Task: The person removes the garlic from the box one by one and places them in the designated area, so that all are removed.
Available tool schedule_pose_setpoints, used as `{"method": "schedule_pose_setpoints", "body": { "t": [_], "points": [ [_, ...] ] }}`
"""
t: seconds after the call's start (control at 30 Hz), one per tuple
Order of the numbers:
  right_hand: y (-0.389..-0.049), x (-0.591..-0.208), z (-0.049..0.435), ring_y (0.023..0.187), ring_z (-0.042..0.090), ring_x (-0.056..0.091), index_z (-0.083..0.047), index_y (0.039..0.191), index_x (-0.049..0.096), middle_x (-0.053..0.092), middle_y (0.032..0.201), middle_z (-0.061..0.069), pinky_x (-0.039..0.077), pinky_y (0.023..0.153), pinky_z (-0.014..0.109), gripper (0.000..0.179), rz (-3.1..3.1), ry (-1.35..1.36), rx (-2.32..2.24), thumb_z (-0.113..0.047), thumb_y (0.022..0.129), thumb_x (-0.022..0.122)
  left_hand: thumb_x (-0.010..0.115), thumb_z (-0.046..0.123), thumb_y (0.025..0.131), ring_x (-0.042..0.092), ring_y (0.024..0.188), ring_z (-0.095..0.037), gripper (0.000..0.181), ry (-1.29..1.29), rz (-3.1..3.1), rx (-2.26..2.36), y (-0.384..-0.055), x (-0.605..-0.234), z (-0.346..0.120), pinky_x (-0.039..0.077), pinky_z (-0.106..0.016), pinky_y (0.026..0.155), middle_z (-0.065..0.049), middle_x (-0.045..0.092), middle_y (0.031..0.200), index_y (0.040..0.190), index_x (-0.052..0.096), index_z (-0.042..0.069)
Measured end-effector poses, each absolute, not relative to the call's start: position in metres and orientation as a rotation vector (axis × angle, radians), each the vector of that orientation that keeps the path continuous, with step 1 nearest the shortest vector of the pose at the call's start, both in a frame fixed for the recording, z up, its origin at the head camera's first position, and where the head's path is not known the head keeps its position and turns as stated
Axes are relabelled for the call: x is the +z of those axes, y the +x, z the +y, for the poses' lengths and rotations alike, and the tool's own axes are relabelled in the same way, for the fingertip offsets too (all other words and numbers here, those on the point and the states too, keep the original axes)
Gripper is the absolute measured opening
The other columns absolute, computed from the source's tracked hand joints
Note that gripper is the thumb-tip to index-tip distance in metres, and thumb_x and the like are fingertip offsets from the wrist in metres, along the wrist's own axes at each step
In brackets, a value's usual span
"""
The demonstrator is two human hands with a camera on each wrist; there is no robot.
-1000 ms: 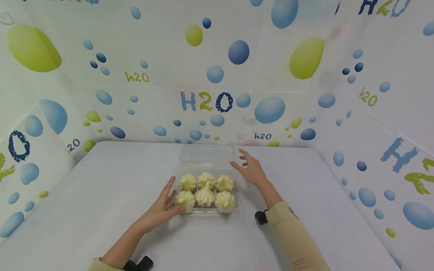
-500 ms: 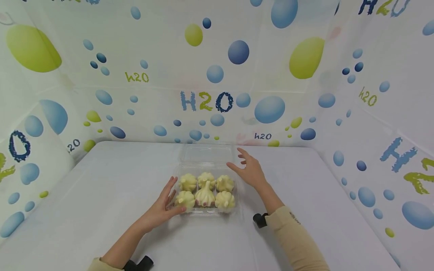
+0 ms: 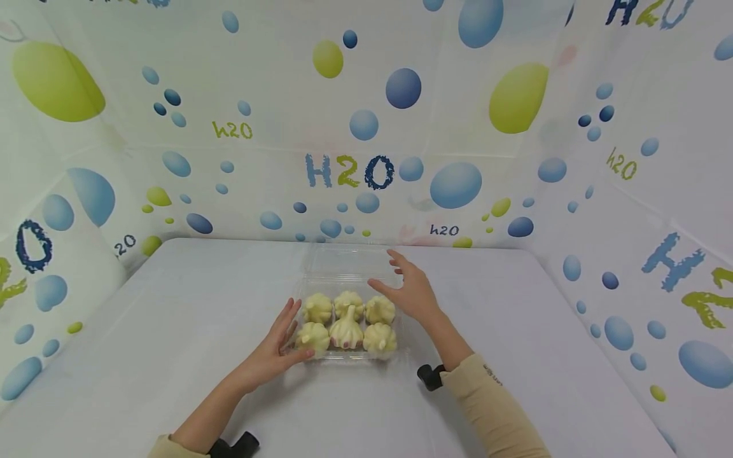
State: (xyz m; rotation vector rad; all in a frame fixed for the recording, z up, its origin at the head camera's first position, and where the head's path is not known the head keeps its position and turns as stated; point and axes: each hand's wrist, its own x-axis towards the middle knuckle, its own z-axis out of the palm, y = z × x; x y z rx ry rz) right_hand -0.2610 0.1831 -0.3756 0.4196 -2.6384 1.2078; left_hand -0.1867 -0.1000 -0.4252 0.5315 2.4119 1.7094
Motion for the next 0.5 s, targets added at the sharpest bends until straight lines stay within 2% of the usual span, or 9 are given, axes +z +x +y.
{"method": "schedule_pose_setpoints", "body": {
  "t": [0.3, 0.5],
  "points": [
    [-0.252, -0.375, 0.168, 0.112, 0.033, 0.051, -0.018, 0.140, 0.037, 0.052, 0.127, 0.014, 0.042, 0.092, 0.050, 0.073, -2.623, 0.459, 1.188, -0.047, 0.080, 0.066, 0.070, 0.014, 0.080, 0.000, 0.136, -0.040, 0.090, 0.552, 2.422, 1.704, -0.185, -0.422, -0.100, 0.018, -0.060, 0.102, -0.015, -0.010, 0.151, 0.147, 0.011, 0.010],
    [-0.250, -0.377, 0.159, 0.113, 0.029, 0.051, -0.014, 0.139, 0.039, 0.053, 0.127, 0.013, 0.041, 0.092, 0.049, 0.072, -2.578, 0.502, 1.216, -0.041, 0.080, 0.069, 0.070, 0.016, 0.081, 0.001, 0.136, -0.038, 0.089, 0.561, 2.418, 1.702, -0.186, -0.423, -0.101, 0.018, -0.059, 0.103, -0.013, -0.010, 0.152, 0.148, 0.011, 0.013]
  ]
}}
